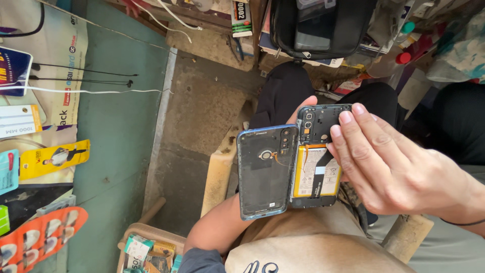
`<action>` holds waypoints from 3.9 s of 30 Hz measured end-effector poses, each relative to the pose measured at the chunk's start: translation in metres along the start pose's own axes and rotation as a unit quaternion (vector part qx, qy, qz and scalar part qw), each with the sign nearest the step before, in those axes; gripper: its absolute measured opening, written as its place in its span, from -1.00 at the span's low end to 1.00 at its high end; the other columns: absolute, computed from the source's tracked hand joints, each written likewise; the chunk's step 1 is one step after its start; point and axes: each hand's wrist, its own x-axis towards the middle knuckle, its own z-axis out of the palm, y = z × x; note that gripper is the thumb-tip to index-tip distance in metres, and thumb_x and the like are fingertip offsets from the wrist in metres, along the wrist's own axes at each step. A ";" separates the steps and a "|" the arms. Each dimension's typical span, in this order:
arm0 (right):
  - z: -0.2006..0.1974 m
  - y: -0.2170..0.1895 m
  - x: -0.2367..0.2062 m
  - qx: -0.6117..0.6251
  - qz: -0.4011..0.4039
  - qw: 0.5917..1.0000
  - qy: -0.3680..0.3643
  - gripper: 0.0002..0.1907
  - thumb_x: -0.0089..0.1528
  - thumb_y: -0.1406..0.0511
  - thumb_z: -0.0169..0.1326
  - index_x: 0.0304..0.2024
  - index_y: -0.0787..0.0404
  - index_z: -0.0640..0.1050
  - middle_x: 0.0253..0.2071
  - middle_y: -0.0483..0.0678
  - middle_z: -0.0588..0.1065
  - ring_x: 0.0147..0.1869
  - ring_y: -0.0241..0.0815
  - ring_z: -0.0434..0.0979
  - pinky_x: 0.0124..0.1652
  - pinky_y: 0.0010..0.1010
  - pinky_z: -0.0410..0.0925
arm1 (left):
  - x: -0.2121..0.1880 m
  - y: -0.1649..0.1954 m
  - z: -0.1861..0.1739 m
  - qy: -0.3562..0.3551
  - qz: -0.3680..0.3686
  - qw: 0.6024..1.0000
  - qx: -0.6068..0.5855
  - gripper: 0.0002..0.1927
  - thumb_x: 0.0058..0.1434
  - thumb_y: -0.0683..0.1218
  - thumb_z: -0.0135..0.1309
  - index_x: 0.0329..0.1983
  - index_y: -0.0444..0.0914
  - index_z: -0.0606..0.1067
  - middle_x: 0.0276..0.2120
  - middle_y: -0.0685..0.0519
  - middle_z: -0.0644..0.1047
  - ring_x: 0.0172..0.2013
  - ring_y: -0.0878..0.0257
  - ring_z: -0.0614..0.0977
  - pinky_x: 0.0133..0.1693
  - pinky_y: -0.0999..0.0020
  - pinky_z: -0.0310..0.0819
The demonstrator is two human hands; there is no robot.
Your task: The person removes the back cover of a blue smartphone, exposes the internal components, and uses a small blue tool to manipulate internal parts near the battery and camera module. The person continues to adjust internal components while the phone remains open.
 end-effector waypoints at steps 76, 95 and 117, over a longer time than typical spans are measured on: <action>-0.057 -0.046 -0.061 0.109 0.243 0.936 0.230 -0.35 0.09 -0.09 0.36 -0.09 0.29 0.54 0.05 0.17 0.42 0.01 0.11 0.56 0.02 -0.17 0.54 | 0.061 -0.118 0.157 -0.025 -0.043 0.965 0.259 -0.35 0.45 0.32 -0.26 0.57 0.12 0.13 0.49 0.00 0.12 0.41 -0.10 0.30 0.35 -0.40 -0.01; -0.082 -0.012 -0.170 0.338 0.638 0.600 0.344 -0.79 0.56 0.34 0.06 0.15 0.38 0.43 0.01 0.26 0.54 -0.09 -0.07 0.52 -0.13 -0.38 0.35 | 0.104 -0.200 0.181 -0.047 -0.050 0.949 0.307 -0.21 0.42 0.38 -0.28 0.52 -0.18 0.14 0.41 0.01 0.24 0.38 0.07 0.30 0.33 -0.18 0.09; -0.121 0.121 -0.164 -0.057 0.351 0.917 0.182 -0.62 0.32 0.52 0.30 0.16 0.33 0.52 0.13 0.21 0.50 0.10 0.06 0.60 0.07 -0.31 0.48 | 0.148 -0.209 0.125 -0.121 0.110 0.899 0.406 -0.72 0.73 0.06 -0.29 0.26 -0.22 0.23 0.04 0.00 0.45 0.01 0.20 0.53 0.00 0.24 0.41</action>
